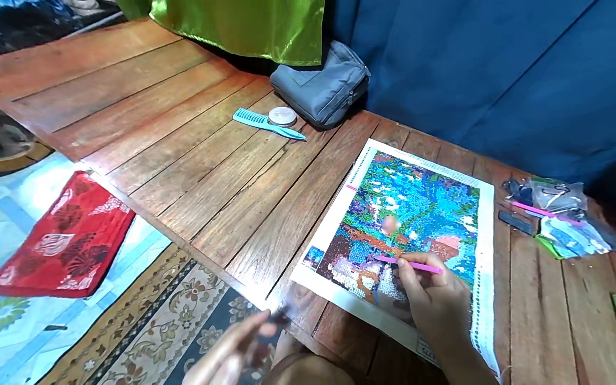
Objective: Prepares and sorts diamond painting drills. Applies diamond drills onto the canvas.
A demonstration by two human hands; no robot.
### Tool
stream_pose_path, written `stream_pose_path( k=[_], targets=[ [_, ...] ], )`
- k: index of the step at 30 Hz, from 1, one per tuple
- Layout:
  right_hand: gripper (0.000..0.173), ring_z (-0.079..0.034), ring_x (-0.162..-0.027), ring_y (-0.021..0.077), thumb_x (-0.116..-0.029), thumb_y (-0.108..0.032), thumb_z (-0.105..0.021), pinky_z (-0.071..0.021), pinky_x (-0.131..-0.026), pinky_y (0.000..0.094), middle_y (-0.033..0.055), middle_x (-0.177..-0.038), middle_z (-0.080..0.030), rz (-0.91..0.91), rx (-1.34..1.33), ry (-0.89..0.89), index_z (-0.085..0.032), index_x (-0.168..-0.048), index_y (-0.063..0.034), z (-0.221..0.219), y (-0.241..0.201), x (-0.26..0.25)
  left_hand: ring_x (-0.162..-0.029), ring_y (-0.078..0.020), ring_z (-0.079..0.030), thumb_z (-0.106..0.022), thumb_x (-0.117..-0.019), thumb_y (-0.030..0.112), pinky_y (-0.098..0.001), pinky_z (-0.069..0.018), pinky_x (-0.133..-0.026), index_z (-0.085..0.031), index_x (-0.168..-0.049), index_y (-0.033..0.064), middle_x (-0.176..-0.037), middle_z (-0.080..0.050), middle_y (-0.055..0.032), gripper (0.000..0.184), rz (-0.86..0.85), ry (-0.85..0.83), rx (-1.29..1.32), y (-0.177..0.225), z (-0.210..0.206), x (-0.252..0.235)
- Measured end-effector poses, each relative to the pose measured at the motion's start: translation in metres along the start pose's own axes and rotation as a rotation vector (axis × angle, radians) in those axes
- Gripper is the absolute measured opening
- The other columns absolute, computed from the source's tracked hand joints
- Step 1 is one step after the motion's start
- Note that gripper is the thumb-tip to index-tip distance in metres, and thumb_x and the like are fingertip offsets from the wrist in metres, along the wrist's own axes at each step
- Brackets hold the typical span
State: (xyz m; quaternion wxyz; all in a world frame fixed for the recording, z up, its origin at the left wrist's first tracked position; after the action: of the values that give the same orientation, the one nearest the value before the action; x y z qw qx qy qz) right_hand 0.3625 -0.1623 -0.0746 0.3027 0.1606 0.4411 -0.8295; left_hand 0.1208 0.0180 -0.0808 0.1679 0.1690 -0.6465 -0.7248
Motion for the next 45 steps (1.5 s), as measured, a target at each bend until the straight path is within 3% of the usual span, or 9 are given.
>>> stream_pose_path(
  k=[2,5,8,12,18,45],
  targets=[
    [0.021,-0.058,-0.055,-0.0024,-0.0930,-0.018,-0.056,-0.0478,-0.055,0.0109,0.0022,-0.067,-0.064,-0.008,0.004,0.002,-0.069,-0.090,-0.0011,0.000,0.001,0.000,-0.105,-0.0063,-0.065,-0.044,-0.1064,0.019,-0.0255,-0.0536,-0.092,-0.063,-0.129,-0.0066,-0.118,-0.070,-0.0083,0.039,-0.178,0.120,-0.189,-0.005,-0.004,-0.021],
    [0.021,-0.059,-0.057,-0.0025,-0.0938,-0.018,-0.056,-0.0482,-0.056,0.0107,0.0028,-0.069,-0.066,-0.011,-0.002,0.001,-0.069,-0.090,-0.0007,0.000,0.003,0.001,-0.114,-0.0141,-0.065,-0.051,-0.1019,0.024,-0.0298,-0.0489,-0.101,-0.074,-0.116,0.0114,-0.115,-0.073,-0.0048,0.030,-0.537,0.155,-0.578,-0.010,-0.039,-0.043],
    [0.021,-0.061,-0.059,-0.0023,-0.0937,-0.017,-0.057,-0.0494,-0.058,0.0106,0.0031,-0.070,-0.067,-0.009,-0.008,0.000,-0.068,-0.091,-0.0003,-0.001,0.003,0.002,-0.115,-0.0188,-0.066,-0.048,-0.1038,0.025,-0.0342,-0.0496,-0.100,-0.074,-0.117,0.0184,-0.121,-0.072,-0.0028,0.030,-0.699,0.040,-0.728,-0.020,-0.078,-0.054],
    [0.020,-0.063,-0.063,-0.0029,-0.0939,-0.017,-0.057,-0.0515,-0.061,0.0108,0.0028,-0.073,-0.068,-0.003,-0.017,0.001,-0.068,-0.092,-0.0010,-0.001,0.003,0.002,-0.098,-0.0204,-0.070,-0.056,-0.0964,0.020,-0.0338,-0.0550,-0.087,-0.080,-0.104,0.0180,-0.104,-0.075,-0.0039,0.025,-0.670,0.043,-0.765,-0.031,-0.093,-0.065],
    [0.019,-0.064,-0.063,-0.0019,-0.0936,-0.016,-0.058,-0.0514,-0.060,0.0110,0.0037,-0.073,-0.069,0.014,-0.011,0.013,-0.068,-0.091,-0.0007,-0.002,0.003,0.003,-0.087,-0.0192,-0.069,-0.059,-0.0932,0.017,-0.0310,-0.0551,-0.079,-0.080,-0.093,0.0162,-0.091,-0.073,-0.0026,0.021,-0.673,0.063,-0.796,-0.037,-0.094,-0.070],
    [0.021,-0.064,-0.064,0.0001,-0.0946,-0.016,-0.058,-0.0498,-0.060,0.0107,0.0053,-0.074,-0.069,0.056,0.042,0.041,-0.069,-0.091,0.0005,-0.002,-0.001,0.003,-0.090,-0.0178,-0.069,-0.058,-0.0928,0.015,-0.0291,-0.0546,-0.082,-0.080,-0.090,0.0139,-0.090,-0.074,-0.0008,0.022,-0.678,0.023,-0.743,-0.039,-0.093,-0.070]
  ],
)
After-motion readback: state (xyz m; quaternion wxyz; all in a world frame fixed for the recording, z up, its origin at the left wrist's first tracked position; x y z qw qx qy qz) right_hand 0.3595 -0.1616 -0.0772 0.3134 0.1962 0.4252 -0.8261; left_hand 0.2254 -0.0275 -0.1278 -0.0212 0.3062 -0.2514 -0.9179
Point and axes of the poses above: each hand's wrist, its own x-axis away from the middle knuckle, its own z-axis out of the back of the hand, y = z × x, the point moved 8 cm from there along -x, towards the middle knuckle
